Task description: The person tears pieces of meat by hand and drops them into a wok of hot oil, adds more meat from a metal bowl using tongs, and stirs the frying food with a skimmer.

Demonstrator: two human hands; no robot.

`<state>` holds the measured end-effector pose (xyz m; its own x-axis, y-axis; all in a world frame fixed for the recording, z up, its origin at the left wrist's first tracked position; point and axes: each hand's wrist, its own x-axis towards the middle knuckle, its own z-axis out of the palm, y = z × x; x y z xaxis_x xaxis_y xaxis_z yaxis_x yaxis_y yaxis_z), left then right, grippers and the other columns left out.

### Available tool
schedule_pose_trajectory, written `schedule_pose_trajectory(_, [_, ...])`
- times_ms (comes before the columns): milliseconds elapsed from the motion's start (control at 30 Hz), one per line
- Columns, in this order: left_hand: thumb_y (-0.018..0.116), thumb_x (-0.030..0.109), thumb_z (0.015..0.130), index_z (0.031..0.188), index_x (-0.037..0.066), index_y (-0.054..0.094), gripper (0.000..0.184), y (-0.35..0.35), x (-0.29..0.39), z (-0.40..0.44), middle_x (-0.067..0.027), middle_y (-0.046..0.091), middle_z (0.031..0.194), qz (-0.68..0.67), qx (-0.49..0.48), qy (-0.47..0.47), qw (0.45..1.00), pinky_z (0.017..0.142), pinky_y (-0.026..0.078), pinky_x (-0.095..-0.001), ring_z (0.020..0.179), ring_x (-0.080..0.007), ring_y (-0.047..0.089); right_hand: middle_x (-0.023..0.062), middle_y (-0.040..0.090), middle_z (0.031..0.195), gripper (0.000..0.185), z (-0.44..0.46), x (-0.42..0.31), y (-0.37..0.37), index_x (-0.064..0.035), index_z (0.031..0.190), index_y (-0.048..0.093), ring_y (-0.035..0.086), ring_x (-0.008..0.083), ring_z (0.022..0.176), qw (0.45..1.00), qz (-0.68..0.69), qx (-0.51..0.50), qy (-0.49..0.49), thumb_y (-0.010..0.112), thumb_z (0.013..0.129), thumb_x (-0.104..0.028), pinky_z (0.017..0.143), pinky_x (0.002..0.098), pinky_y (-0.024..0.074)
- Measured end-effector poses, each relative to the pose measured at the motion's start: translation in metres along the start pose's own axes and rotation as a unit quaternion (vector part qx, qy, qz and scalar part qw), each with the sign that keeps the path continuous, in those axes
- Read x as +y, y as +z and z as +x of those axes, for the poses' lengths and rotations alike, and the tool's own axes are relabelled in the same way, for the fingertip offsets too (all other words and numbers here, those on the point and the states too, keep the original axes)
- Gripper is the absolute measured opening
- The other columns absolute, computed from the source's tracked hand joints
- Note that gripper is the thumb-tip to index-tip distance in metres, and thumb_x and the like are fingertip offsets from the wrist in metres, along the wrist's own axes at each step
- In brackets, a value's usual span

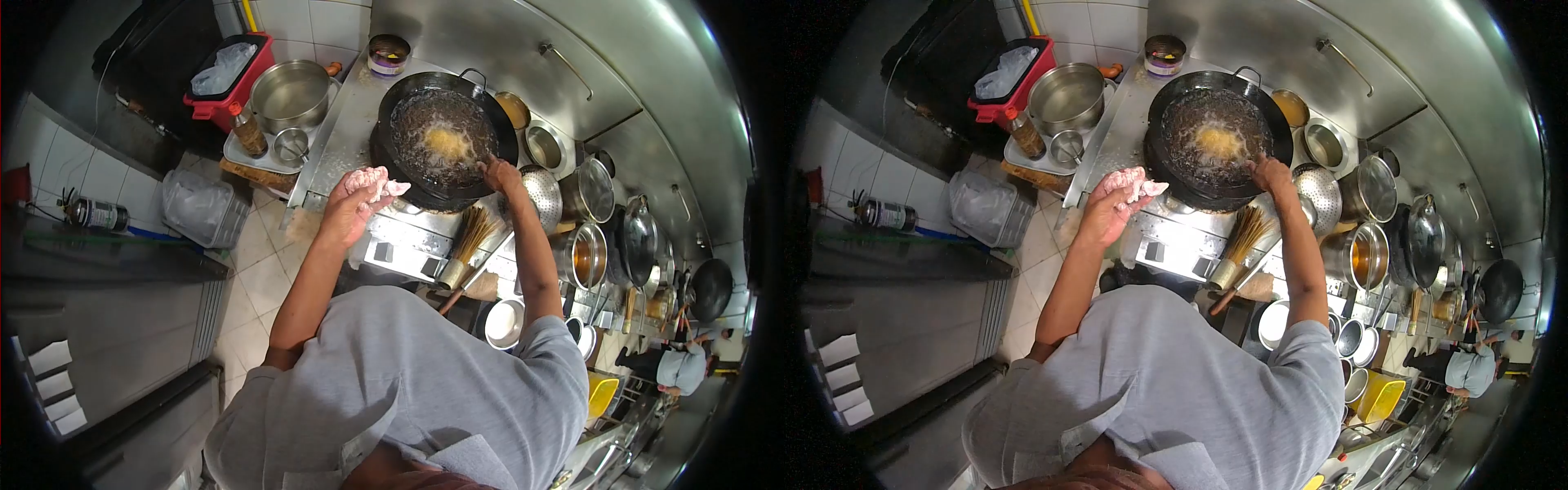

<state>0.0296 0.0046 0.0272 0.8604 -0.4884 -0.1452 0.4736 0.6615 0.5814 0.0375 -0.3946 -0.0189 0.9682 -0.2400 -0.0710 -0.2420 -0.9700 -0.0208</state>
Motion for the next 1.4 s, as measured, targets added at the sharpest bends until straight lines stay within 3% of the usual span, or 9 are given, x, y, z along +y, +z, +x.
schedule_pose_trajectory(167, [0.057, -0.001, 0.088, 0.121, 0.003, 0.052, 0.034, 0.002, -0.007, 0.003, -0.0134, 0.057, 0.126, -0.014, 0.020, 0.003, 1.000, 0.099, 0.050, -0.0469, 0.117, -0.0276, 0.057, 0.0245, 0.066, 0.099, 0.041, -0.035, -0.053, -0.047, 0.0013, 0.109, 0.062, 0.065, 0.0391, 0.091, 0.979, 0.139, 0.145, -0.021, 0.059, 0.094, -0.037, 0.077, 0.0476, 0.0502])
schedule_pose_trajectory(267, [0.057, 0.000, 0.089, 0.123, 0.003, 0.052, 0.035, 0.007, -0.007, 0.002, -0.0125, 0.058, 0.125, -0.015, 0.015, 0.004, 1.000, 0.098, 0.050, -0.0470, 0.116, -0.0272, 0.057, 0.0098, 0.067, 0.102, 0.048, -0.091, -0.147, -0.080, 0.0013, 0.127, 0.055, 0.062, 0.0160, 0.092, 0.782, 0.621, -0.056, -0.016, 0.068, 0.091, -0.028, 0.083, 0.0316, 0.0495])
schedule_pose_trajectory(333, [0.057, 0.000, 0.089, 0.124, 0.002, 0.052, 0.035, 0.008, -0.009, 0.003, -0.0122, 0.058, 0.124, -0.016, 0.016, -0.003, 1.000, 0.097, 0.050, -0.0469, 0.116, -0.0269, 0.057, 0.0068, 0.066, 0.100, 0.049, -0.108, -0.185, -0.065, 0.0021, 0.130, 0.052, 0.060, 0.0116, 0.090, 0.736, 0.671, -0.045, -0.080, 0.070, 0.089, -0.018, 0.080, 0.0281, 0.0499])
schedule_pose_trajectory(567, [0.060, 0.004, 0.087, 0.125, 0.007, 0.052, 0.039, 0.010, -0.013, 0.000, -0.0100, 0.060, 0.124, 0.043, 0.013, 0.009, 0.999, 0.090, 0.053, -0.0441, 0.113, -0.0239, 0.059, 0.0026, 0.066, 0.093, 0.033, -0.114, -0.213, -0.045, 0.0018, 0.117, 0.061, 0.061, 0.0097, 0.082, 0.689, 0.724, -0.017, -0.021, 0.069, 0.087, -0.007, 0.072, 0.0242, 0.0510])
schedule_pose_trajectory(667, [0.060, 0.004, 0.087, 0.124, 0.008, 0.053, 0.038, 0.011, -0.010, -0.003, -0.0095, 0.061, 0.123, 0.052, 0.029, 0.022, 0.998, 0.086, 0.055, -0.0424, 0.112, -0.0233, 0.060, 0.0036, 0.067, 0.091, 0.023, -0.112, -0.206, -0.044, -0.0017, 0.110, 0.063, 0.063, 0.0115, 0.081, 0.608, 0.791, -0.046, 0.044, 0.067, 0.088, -0.006, 0.073, 0.0255, 0.0518])
schedule_pose_trajectory(733, [0.059, 0.004, 0.087, 0.124, 0.008, 0.053, 0.037, 0.008, -0.008, -0.002, -0.0094, 0.062, 0.122, 0.050, 0.027, 0.037, 0.998, 0.083, 0.055, -0.0397, 0.113, -0.0227, 0.060, 0.0057, 0.068, 0.092, 0.015, -0.113, -0.199, -0.048, -0.0049, 0.103, 0.062, 0.064, 0.0144, 0.082, 0.453, 0.880, -0.091, 0.108, 0.063, 0.088, -0.004, 0.074, 0.0274, 0.0523])
schedule_pose_trajectory(900, [0.059, 0.004, 0.087, 0.124, 0.009, 0.053, 0.037, 0.006, -0.011, -0.004, -0.0096, 0.062, 0.121, 0.038, 0.026, 0.011, 0.999, 0.083, 0.055, -0.0385, 0.111, -0.0227, 0.061, 0.0042, 0.063, 0.090, 0.021, -0.113, -0.195, -0.034, -0.0071, 0.096, 0.058, 0.060, 0.0144, 0.080, 0.349, 0.924, -0.145, 0.057, 0.057, 0.094, -0.028, 0.072, 0.0298, 0.0520])
schedule_pose_trajectory(1200, [0.060, -0.001, 0.085, 0.117, 0.008, 0.053, 0.034, 0.010, -0.032, -0.003, -0.0092, 0.064, 0.113, 0.164, 0.029, -0.023, 0.986, 0.079, 0.057, -0.0340, 0.099, -0.0191, 0.065, 0.0073, 0.062, 0.100, 0.022, -0.122, -0.224, -0.018, -0.0047, 0.105, 0.055, 0.063, 0.0188, 0.085, 0.412, 0.901, -0.080, 0.107, 0.044, 0.101, -0.023, 0.072, 0.0339, 0.0550])
schedule_pose_trajectory(1400, [0.062, -0.001, 0.084, 0.117, 0.007, 0.053, 0.035, 0.015, -0.021, -0.003, -0.0090, 0.064, 0.113, 0.182, 0.011, 0.081, 0.980, 0.066, 0.057, -0.0312, 0.094, -0.0167, 0.066, 0.0100, 0.064, 0.099, 0.020, -0.112, -0.205, 0.028, -0.0021, 0.106, 0.057, 0.064, 0.0224, 0.090, 0.204, 0.935, -0.213, 0.199, 0.048, 0.100, -0.018, 0.080, 0.0368, 0.0577])
